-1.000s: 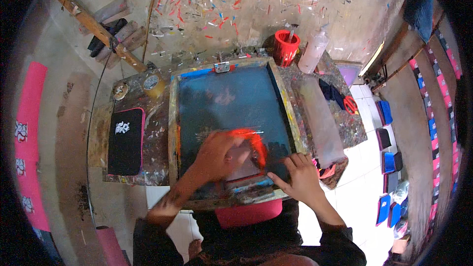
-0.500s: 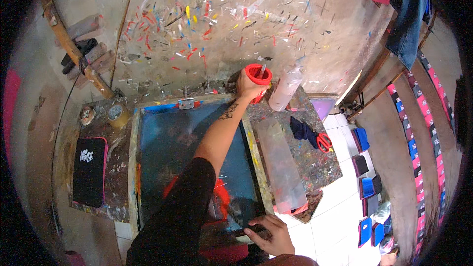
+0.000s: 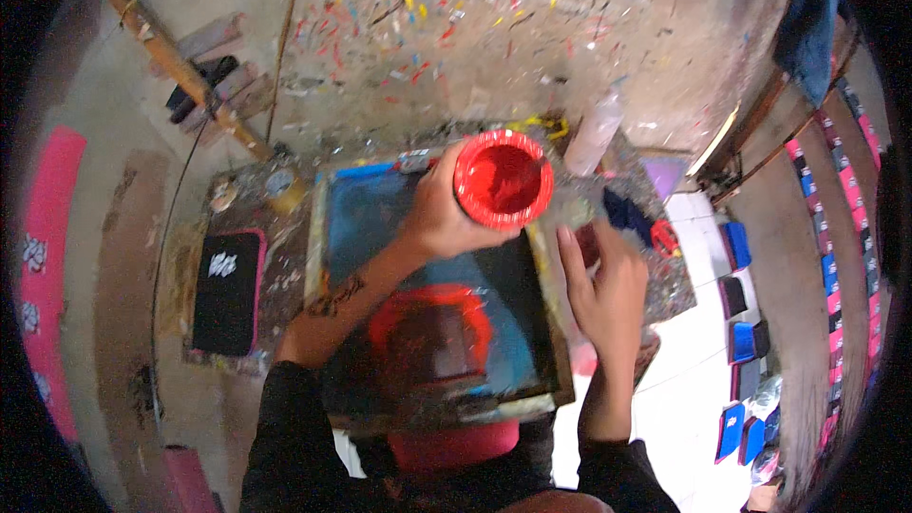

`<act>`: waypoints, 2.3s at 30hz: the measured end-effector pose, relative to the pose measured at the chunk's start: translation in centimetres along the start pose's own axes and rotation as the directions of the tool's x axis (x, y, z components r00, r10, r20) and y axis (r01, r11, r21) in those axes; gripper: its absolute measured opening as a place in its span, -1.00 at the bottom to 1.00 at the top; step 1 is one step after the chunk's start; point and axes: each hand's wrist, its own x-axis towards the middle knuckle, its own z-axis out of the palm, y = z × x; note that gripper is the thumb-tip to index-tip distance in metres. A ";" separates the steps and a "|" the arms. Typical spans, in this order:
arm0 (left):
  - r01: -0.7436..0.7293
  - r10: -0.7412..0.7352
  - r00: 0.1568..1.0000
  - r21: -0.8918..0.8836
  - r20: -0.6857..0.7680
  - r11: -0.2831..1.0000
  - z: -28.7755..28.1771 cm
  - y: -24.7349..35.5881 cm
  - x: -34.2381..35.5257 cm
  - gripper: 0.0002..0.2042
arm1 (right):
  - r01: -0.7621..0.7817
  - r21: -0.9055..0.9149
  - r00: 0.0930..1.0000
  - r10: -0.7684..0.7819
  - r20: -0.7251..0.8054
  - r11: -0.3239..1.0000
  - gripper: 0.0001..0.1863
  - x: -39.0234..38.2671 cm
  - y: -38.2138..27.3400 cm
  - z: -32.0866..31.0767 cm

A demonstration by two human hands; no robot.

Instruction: The person is screen printing a design onto small pieces of pink and black fabric by placing the fabric on a platen, lowering a screen, and using a squeegee to apply red ink. They also mix and prepare the red ink in a container using a small spatula and adding liquid from a jug.

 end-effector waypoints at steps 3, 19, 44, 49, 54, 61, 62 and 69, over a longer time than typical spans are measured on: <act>0.125 -0.127 0.989 0.028 0.075 0.992 -4.6 4.2 -8.7 -0.01 | 0.055 -0.075 0.981 -0.040 0.188 0.996 -0.54 -1.3 -1.7 3.0; 0.137 -0.136 0.990 0.452 -0.035 0.881 -9.8 7.1 -22.9 0.06 | 0.072 0.256 0.888 -0.179 0.424 0.964 -0.61 -11.6 -6.8 6.4; 0.340 -0.267 0.940 0.626 -0.211 0.702 -11.0 3.8 -20.7 0.03 | -0.532 0.608 0.834 0.240 0.498 0.590 -0.50 -9.9 1.0 8.5; 0.428 -0.319 0.900 0.467 -0.297 0.774 -13.2 4.2 -19.7 0.00 | -0.572 0.503 0.793 0.279 0.542 0.649 -0.50 -9.4 5.3 8.4; 0.446 -0.289 0.884 0.478 -0.367 0.757 -14.0 4.2 -20.3 -0.04 | -0.476 0.355 0.791 0.215 0.573 0.805 -0.49 -9.8 6.0 10.8; 0.445 -0.317 0.889 0.453 -0.332 0.772 -14.2 5.3 -19.9 -0.06 | -0.246 0.220 0.847 0.099 0.523 0.944 -0.49 -9.9 8.1 11.7; 0.448 -0.327 0.888 0.443 -0.325 0.777 -14.2 5.4 -19.9 -0.06 | -0.223 0.185 0.852 0.099 0.514 0.957 -0.50 -9.8 8.1 11.1; 0.432 -0.311 0.896 0.460 -0.318 0.776 -13.6 5.6 -20.2 -0.05 | -0.096 0.136 0.868 0.016 0.496 0.986 -0.58 -8.3 6.2 5.4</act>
